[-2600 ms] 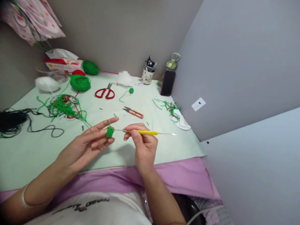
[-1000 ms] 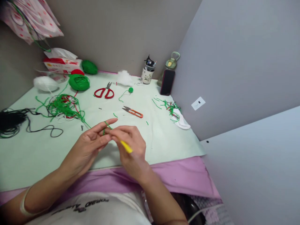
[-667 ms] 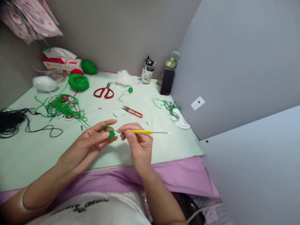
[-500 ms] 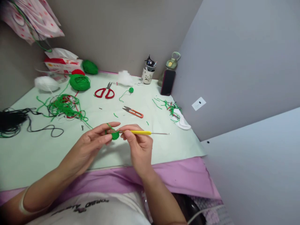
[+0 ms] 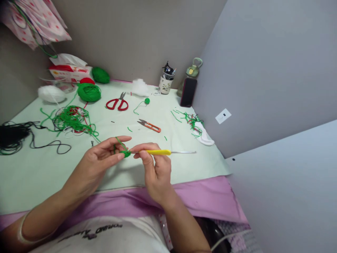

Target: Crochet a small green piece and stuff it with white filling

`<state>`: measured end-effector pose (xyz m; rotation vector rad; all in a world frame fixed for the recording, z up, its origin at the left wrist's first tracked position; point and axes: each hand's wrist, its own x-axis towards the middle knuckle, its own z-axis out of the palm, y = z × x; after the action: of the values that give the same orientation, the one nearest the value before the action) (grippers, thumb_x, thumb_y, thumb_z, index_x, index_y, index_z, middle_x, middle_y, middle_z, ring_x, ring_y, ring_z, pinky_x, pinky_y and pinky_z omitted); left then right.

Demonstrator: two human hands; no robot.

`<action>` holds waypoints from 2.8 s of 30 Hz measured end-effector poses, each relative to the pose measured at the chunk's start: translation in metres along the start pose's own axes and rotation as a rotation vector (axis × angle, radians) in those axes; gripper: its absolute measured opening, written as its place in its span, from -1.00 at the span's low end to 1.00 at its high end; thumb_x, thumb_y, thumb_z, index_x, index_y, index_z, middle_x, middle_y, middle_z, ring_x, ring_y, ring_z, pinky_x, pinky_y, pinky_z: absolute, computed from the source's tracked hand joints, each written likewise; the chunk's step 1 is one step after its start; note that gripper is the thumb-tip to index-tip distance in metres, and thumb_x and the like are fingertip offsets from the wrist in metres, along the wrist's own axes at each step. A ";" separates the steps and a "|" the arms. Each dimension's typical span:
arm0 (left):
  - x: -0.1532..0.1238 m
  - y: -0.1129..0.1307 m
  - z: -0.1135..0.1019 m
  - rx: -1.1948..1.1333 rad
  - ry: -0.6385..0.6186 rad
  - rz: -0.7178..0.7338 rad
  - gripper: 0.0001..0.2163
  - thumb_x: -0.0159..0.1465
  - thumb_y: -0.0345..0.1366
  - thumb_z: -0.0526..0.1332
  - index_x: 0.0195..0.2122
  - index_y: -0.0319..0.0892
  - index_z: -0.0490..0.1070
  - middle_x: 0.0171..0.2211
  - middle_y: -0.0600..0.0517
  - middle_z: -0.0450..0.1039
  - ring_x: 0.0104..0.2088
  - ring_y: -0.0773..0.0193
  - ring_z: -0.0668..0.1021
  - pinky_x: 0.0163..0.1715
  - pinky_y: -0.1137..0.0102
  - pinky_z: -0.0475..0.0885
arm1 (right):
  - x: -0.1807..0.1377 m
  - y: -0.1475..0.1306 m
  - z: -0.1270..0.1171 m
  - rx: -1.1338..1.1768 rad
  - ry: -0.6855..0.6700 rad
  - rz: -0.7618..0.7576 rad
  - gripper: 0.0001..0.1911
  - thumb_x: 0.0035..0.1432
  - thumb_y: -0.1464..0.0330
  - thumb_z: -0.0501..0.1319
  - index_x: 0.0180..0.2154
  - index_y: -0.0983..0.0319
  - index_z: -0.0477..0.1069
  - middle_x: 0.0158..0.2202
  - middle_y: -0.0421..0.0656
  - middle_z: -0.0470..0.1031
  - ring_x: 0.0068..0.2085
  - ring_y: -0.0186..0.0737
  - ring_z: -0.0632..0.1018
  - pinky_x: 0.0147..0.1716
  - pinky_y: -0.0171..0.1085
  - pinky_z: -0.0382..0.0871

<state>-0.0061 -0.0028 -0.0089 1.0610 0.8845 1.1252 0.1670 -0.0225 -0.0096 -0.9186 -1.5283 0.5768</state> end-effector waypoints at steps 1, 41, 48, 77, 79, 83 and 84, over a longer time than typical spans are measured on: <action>-0.001 -0.001 0.001 0.033 0.019 0.028 -0.72 0.28 -0.31 0.45 0.00 0.13 0.67 -0.30 0.14 0.45 -0.28 0.36 0.41 -0.18 0.49 0.34 | -0.001 0.001 0.001 -0.080 -0.025 -0.081 -0.75 0.48 0.45 0.09 -0.05 0.13 0.53 -0.19 -0.15 0.64 -0.22 -0.25 0.64 -0.21 -0.21 0.57; 0.005 0.009 0.005 -0.121 -0.012 -0.117 -0.73 0.18 -0.26 0.49 -0.07 0.00 0.72 -0.31 0.05 0.50 -0.24 0.26 0.44 -0.24 0.43 0.33 | 0.007 0.017 0.007 0.390 0.085 0.234 -0.80 0.43 0.26 0.23 -0.19 0.14 0.62 -0.25 -0.17 0.64 -0.32 -0.30 0.58 -0.29 -0.27 0.51; 0.005 0.008 0.000 -0.056 -0.013 -0.073 -0.72 0.19 -0.27 0.48 -0.04 0.01 0.72 -0.32 0.05 0.46 -0.25 0.24 0.44 -0.18 0.38 0.35 | 0.008 0.006 0.004 0.327 0.059 0.211 -0.75 0.45 0.23 0.17 -0.22 0.19 0.56 -0.25 -0.13 0.65 -0.34 -0.26 0.63 -0.27 -0.20 0.58; 0.003 0.008 0.013 -0.228 0.001 -0.144 -0.62 0.19 -0.27 0.51 0.05 -0.01 0.67 -0.36 0.13 0.44 -0.38 0.42 0.41 -0.34 0.55 0.34 | 0.003 0.009 0.010 0.048 0.061 0.003 -0.80 0.44 0.37 0.19 -0.12 0.11 0.62 -0.23 -0.14 0.66 -0.24 -0.19 0.63 -0.27 -0.17 0.58; 0.003 0.006 0.015 -0.221 0.051 -0.138 -0.61 0.17 -0.27 0.53 0.05 -0.01 0.66 -0.33 0.12 0.47 -0.34 0.40 0.42 -0.34 0.54 0.34 | -0.001 0.012 0.010 -0.092 0.038 -0.124 -0.75 0.41 0.45 0.20 -0.02 0.07 0.60 -0.17 -0.12 0.66 -0.17 -0.17 0.65 -0.20 -0.16 0.59; 0.007 0.003 0.013 -0.390 -0.022 -0.281 -0.67 0.17 -0.25 0.52 -0.02 -0.10 0.69 -0.54 0.21 0.31 -0.57 0.50 0.19 -0.27 0.51 0.44 | -0.006 0.014 0.009 -0.313 0.030 -0.334 -0.65 0.35 0.53 0.24 0.04 0.04 0.60 -0.04 -0.06 0.64 -0.06 -0.13 0.64 -0.12 -0.13 0.59; 0.007 0.003 0.011 -0.439 -0.052 -0.320 -0.70 0.18 -0.25 0.51 -0.06 -0.14 0.70 -0.60 0.25 0.20 -0.60 0.51 0.13 -0.20 0.48 0.48 | -0.005 0.013 0.008 -0.273 0.065 -0.306 -0.67 0.36 0.52 0.23 0.02 0.05 0.61 -0.08 -0.07 0.65 -0.10 -0.14 0.65 -0.15 -0.13 0.59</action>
<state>0.0049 0.0025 -0.0029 0.5616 0.6935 0.9576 0.1620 -0.0178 -0.0244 -0.8746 -1.6738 0.1182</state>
